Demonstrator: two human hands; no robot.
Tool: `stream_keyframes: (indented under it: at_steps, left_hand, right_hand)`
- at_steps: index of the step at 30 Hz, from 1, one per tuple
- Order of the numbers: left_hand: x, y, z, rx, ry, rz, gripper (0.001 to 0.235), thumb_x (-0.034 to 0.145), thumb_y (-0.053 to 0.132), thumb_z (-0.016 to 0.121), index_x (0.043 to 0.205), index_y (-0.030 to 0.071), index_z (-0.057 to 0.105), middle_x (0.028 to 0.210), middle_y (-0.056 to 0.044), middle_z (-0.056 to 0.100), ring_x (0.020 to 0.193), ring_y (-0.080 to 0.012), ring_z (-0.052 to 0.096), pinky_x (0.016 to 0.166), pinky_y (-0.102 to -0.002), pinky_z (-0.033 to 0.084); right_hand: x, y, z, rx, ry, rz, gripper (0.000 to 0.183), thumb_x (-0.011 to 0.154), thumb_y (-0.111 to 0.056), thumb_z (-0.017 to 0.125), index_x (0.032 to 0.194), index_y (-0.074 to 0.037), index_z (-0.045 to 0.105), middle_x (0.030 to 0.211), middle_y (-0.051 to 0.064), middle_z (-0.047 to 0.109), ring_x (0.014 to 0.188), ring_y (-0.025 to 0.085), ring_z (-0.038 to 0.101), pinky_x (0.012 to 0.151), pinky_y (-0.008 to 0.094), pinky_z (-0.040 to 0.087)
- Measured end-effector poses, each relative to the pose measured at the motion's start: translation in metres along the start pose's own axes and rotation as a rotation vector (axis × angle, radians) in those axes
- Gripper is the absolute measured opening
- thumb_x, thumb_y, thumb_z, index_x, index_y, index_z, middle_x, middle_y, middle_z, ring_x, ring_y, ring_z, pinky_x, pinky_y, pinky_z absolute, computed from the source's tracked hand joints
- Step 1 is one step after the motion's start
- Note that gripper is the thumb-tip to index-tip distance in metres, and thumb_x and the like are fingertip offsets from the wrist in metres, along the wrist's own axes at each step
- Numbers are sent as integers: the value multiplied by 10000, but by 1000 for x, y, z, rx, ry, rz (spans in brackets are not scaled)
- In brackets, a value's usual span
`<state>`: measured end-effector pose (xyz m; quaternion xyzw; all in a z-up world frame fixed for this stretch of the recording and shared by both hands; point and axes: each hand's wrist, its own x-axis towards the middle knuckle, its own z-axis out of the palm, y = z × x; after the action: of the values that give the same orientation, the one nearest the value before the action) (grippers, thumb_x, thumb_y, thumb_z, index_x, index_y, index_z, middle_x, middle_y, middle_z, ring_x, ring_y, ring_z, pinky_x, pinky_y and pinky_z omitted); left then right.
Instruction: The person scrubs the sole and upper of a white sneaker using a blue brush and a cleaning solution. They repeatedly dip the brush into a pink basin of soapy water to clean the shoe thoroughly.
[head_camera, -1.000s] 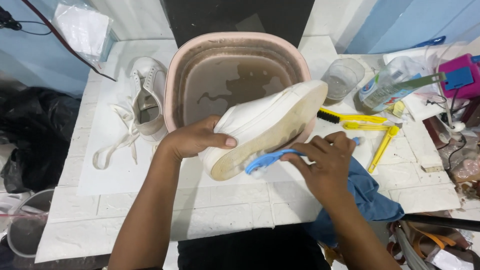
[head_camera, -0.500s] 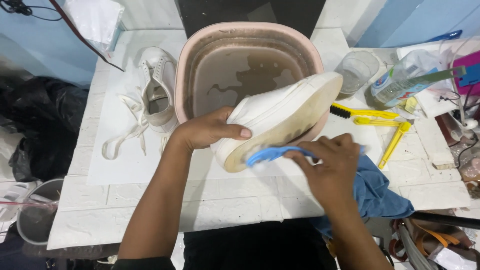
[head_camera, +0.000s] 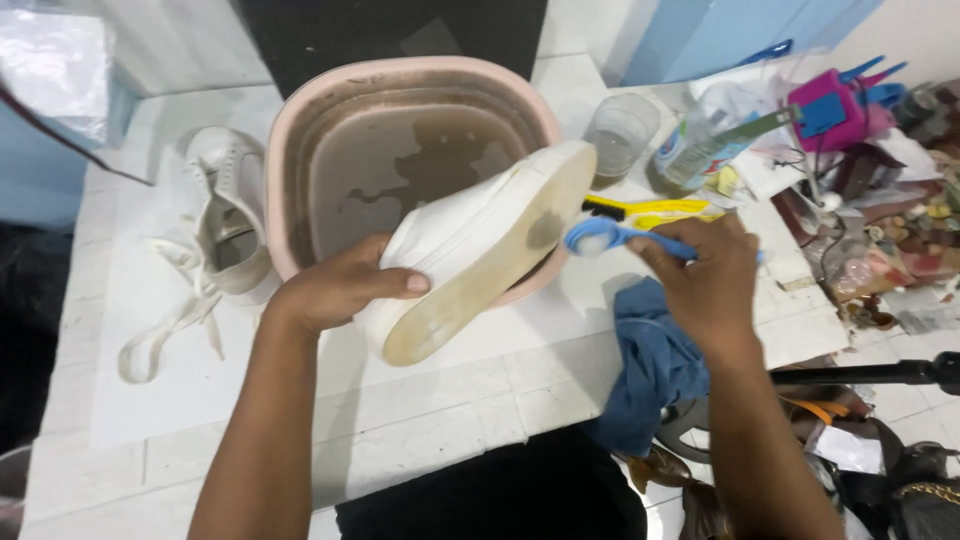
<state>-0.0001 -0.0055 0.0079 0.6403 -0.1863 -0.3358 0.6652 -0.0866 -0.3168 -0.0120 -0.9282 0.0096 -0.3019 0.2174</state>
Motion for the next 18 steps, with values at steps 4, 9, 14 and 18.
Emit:
stream_keyframes:
  at_steps: [4,9,14,18]
  left_hand:
    - [-6,5,2,107,-25,-187,613,596,313,629,1147,44,612,1052,-54,668,981,-190,625,847,-295,451]
    - [-5,3,2,123,21,-181,559,609,295,625,1108,42,628,1016,-42,662,964,-170,608,839,-280,432]
    - [-6,7,4,126,30,-191,554,594,317,628,1068,30,648,983,-56,676,928,-188,628,804,-284,445]
    - [-5,6,2,98,-9,-189,579,591,328,626,1087,29,638,999,-66,673,938,-202,632,797,-291,458]
  right_hand:
    - [50,89,-51,-368,-2,111,266,966,-322,687,1106,-95,691,877,225,480,870,365,454,666,459,363]
    - [144,146,-66,-1312,-172,-3,286,1011,-510,445,1083,-337,661,836,-57,720,997,266,481,565,320,402]
    - [152,127,-66,-1322,-281,-26,315,909,-475,432,1003,-347,704,781,-29,731,1016,230,519,706,354,308]
    - [156,147,-80,-898,-378,-70,370,892,-543,598,998,-215,734,670,-9,712,393,83,533,435,163,331]
